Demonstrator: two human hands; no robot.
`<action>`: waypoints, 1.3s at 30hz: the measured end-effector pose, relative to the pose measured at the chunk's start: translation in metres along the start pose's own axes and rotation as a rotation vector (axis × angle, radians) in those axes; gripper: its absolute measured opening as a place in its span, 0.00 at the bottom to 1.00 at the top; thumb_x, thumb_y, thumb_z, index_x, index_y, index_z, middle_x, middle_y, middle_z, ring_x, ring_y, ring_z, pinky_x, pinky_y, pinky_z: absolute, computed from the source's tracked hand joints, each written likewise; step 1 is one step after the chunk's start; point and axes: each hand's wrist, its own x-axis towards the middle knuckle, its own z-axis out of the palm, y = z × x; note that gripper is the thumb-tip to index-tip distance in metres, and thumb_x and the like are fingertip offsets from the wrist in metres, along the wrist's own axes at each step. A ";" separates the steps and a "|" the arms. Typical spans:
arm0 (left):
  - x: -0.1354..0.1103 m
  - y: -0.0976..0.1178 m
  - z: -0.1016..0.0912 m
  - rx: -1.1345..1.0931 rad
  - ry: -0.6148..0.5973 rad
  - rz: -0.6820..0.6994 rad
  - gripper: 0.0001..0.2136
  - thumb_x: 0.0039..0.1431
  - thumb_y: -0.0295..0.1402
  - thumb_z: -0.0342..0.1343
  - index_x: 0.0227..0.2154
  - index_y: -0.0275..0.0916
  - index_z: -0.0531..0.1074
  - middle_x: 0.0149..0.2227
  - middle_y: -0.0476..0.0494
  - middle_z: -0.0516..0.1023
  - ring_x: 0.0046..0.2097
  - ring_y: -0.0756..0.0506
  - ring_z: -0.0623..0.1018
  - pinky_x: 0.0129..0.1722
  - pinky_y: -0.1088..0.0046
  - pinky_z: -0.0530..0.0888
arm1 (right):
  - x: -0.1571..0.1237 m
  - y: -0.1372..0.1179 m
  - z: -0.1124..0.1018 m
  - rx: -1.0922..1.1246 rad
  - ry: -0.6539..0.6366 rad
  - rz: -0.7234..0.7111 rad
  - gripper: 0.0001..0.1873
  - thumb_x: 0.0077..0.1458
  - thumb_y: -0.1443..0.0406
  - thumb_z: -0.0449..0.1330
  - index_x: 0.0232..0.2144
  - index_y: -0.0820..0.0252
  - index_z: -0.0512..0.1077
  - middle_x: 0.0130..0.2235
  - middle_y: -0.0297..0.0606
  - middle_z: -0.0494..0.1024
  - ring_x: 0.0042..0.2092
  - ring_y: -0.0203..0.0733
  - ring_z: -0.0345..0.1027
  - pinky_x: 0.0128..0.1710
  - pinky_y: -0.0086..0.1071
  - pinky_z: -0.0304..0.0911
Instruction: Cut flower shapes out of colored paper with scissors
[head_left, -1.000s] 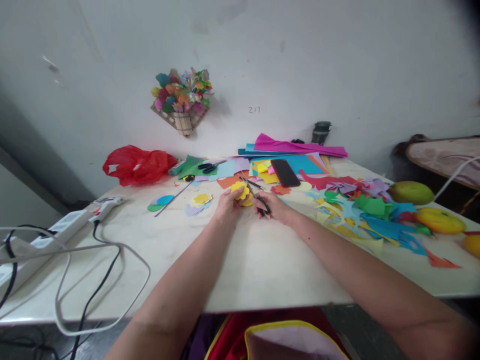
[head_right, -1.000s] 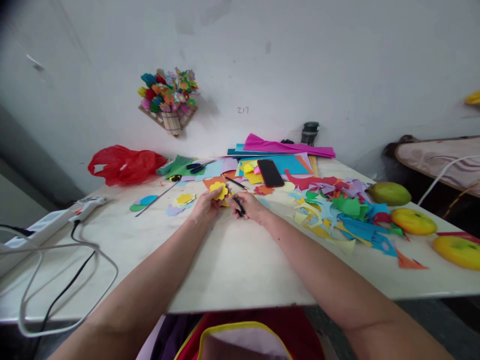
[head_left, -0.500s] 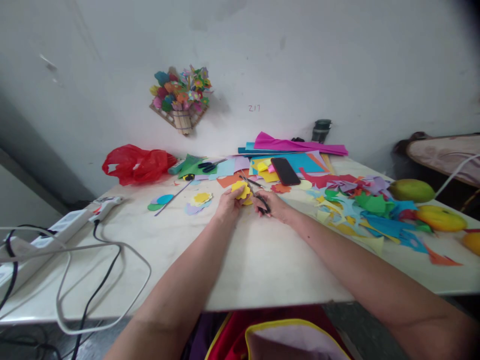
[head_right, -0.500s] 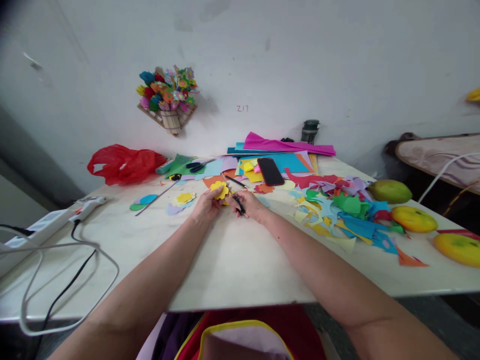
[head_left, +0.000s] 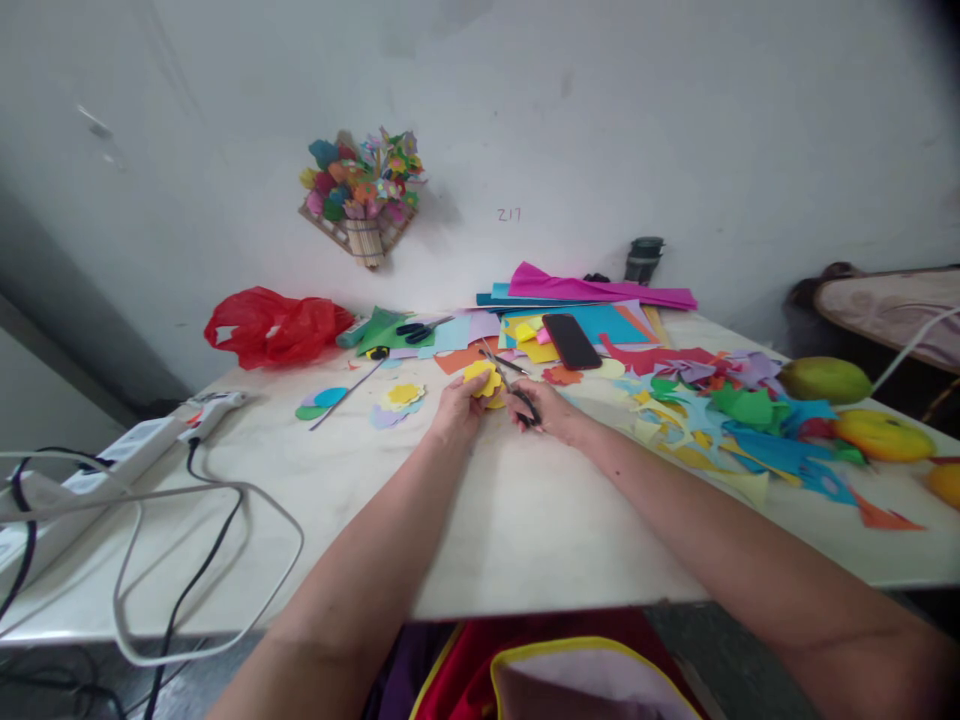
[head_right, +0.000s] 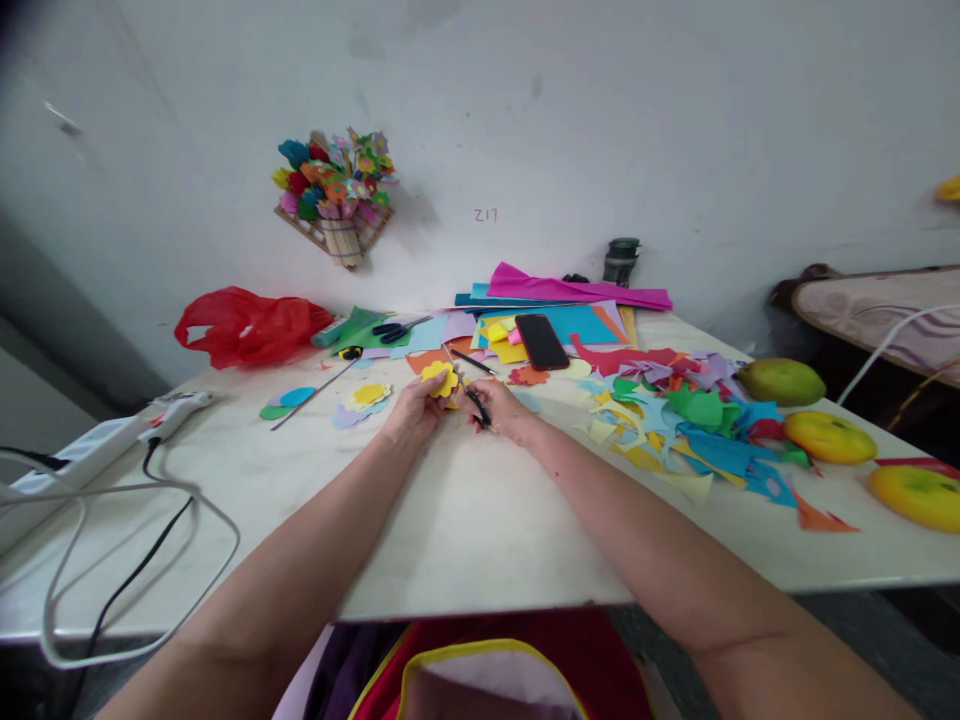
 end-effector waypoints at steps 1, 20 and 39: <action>0.000 0.000 0.000 -0.002 -0.004 0.001 0.12 0.41 0.27 0.68 0.30 0.34 0.74 0.32 0.43 0.79 0.33 0.48 0.78 0.35 0.73 0.76 | 0.000 0.000 0.000 0.001 0.000 0.001 0.16 0.38 0.58 0.68 0.25 0.60 0.67 0.17 0.27 0.68 0.17 0.31 0.60 0.13 0.23 0.52; -0.002 0.002 0.003 -0.026 0.025 -0.015 0.08 0.44 0.25 0.66 0.29 0.33 0.74 0.31 0.42 0.78 0.32 0.48 0.77 0.33 0.74 0.75 | 0.000 0.001 0.000 -0.012 -0.010 0.007 0.17 0.42 0.56 0.67 0.27 0.60 0.66 0.19 0.28 0.69 0.18 0.30 0.61 0.12 0.23 0.45; 0.000 0.000 0.003 -0.067 0.051 -0.007 0.08 0.43 0.24 0.67 0.28 0.33 0.74 0.29 0.43 0.79 0.30 0.49 0.78 0.30 0.75 0.75 | 0.001 0.000 0.001 -0.037 0.009 0.005 0.18 0.41 0.56 0.67 0.28 0.61 0.66 0.19 0.28 0.69 0.18 0.30 0.61 0.14 0.23 0.50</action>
